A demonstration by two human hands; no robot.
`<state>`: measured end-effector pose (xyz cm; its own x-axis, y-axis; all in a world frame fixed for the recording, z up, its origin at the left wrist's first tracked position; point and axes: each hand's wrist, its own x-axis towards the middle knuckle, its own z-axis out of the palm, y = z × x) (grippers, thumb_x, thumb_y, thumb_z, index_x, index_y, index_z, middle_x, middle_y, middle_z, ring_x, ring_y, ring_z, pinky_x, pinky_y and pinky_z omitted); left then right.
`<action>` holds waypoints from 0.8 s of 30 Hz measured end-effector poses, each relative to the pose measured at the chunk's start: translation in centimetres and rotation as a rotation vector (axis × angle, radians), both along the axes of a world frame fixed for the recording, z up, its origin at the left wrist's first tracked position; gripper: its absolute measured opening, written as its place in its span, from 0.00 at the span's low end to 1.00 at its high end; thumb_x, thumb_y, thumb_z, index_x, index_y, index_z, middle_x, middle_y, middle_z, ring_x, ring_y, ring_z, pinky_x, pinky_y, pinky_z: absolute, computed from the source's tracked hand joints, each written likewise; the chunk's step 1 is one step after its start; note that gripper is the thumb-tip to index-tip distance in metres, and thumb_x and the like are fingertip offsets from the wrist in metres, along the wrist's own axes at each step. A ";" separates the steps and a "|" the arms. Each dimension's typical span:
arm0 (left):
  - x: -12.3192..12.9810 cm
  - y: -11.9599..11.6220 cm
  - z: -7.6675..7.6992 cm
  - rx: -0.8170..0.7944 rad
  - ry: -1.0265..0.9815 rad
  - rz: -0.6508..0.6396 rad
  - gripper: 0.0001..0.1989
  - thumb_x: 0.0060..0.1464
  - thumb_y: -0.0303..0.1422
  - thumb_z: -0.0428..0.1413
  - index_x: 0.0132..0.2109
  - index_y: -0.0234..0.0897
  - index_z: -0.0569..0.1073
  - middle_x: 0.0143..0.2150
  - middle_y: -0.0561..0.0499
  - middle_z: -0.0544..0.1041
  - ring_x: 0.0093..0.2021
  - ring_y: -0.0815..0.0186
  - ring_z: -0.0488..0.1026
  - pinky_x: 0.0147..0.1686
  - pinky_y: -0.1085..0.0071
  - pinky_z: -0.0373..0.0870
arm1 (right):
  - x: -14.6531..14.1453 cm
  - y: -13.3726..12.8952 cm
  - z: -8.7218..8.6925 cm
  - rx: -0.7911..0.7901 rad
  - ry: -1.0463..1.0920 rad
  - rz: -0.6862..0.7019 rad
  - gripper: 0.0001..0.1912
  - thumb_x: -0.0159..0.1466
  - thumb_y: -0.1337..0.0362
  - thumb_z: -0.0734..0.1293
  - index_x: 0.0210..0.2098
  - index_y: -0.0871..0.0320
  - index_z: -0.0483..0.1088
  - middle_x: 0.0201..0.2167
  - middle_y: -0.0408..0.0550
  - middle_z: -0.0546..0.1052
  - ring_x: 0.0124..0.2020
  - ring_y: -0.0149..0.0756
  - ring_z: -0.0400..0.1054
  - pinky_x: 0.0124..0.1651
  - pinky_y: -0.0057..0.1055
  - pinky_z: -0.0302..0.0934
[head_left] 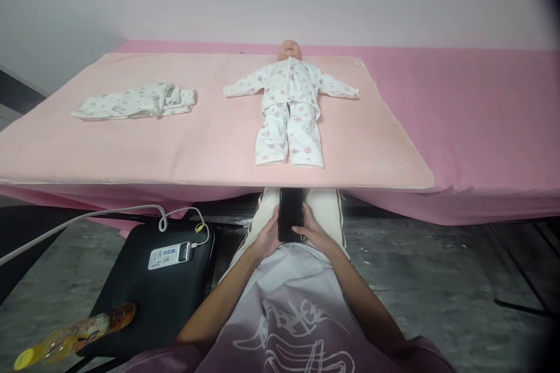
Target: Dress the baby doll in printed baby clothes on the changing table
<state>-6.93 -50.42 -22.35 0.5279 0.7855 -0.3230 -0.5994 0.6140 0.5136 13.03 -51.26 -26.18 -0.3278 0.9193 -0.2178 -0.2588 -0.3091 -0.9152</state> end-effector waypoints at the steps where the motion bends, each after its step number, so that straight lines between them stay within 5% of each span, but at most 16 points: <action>1: 0.1 0.0 0.0 0.005 -0.007 0.008 0.37 0.75 0.46 0.60 0.83 0.56 0.59 0.76 0.45 0.74 0.72 0.48 0.75 0.74 0.47 0.70 | 0.0 0.0 -0.1 -0.050 0.021 -0.004 0.62 0.65 0.51 0.80 0.85 0.39 0.40 0.74 0.54 0.67 0.63 0.50 0.72 0.62 0.48 0.76; 4: 0.2 0.0 0.0 0.015 -0.035 0.025 0.38 0.74 0.45 0.61 0.84 0.55 0.59 0.75 0.45 0.75 0.72 0.48 0.75 0.74 0.48 0.69 | 0.1 0.1 -0.1 -0.108 0.042 0.009 0.63 0.64 0.52 0.79 0.85 0.38 0.38 0.69 0.54 0.70 0.48 0.43 0.74 0.48 0.42 0.78; 6: 0.2 0.1 0.0 0.010 -0.051 0.032 0.38 0.74 0.44 0.61 0.84 0.53 0.59 0.75 0.44 0.75 0.73 0.48 0.75 0.75 0.48 0.69 | 0.1 0.1 0.1 -0.052 0.042 0.020 0.67 0.61 0.53 0.83 0.85 0.37 0.38 0.72 0.53 0.68 0.56 0.45 0.74 0.59 0.45 0.76; 10: 0.1 0.1 -0.1 0.017 -0.076 0.036 0.37 0.74 0.42 0.61 0.84 0.51 0.60 0.74 0.43 0.76 0.74 0.47 0.74 0.75 0.48 0.68 | -0.1 0.0 0.3 0.081 0.046 0.022 0.75 0.57 0.54 0.88 0.86 0.37 0.37 0.80 0.53 0.59 0.79 0.50 0.58 0.83 0.53 0.53; 24: -0.3 0.1 -0.7 0.018 -0.052 0.013 0.36 0.73 0.44 0.60 0.83 0.52 0.62 0.73 0.43 0.77 0.73 0.46 0.74 0.72 0.47 0.70 | -0.3 0.2 0.4 0.092 -0.021 0.030 0.74 0.60 0.53 0.86 0.86 0.41 0.33 0.79 0.57 0.60 0.79 0.51 0.60 0.81 0.53 0.58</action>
<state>-7.19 -50.33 -23.05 0.5332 0.7980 -0.2809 -0.6335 0.5967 0.4926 12.69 -51.11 -25.82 -0.3519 0.9254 -0.1406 -0.2307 -0.2313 -0.9451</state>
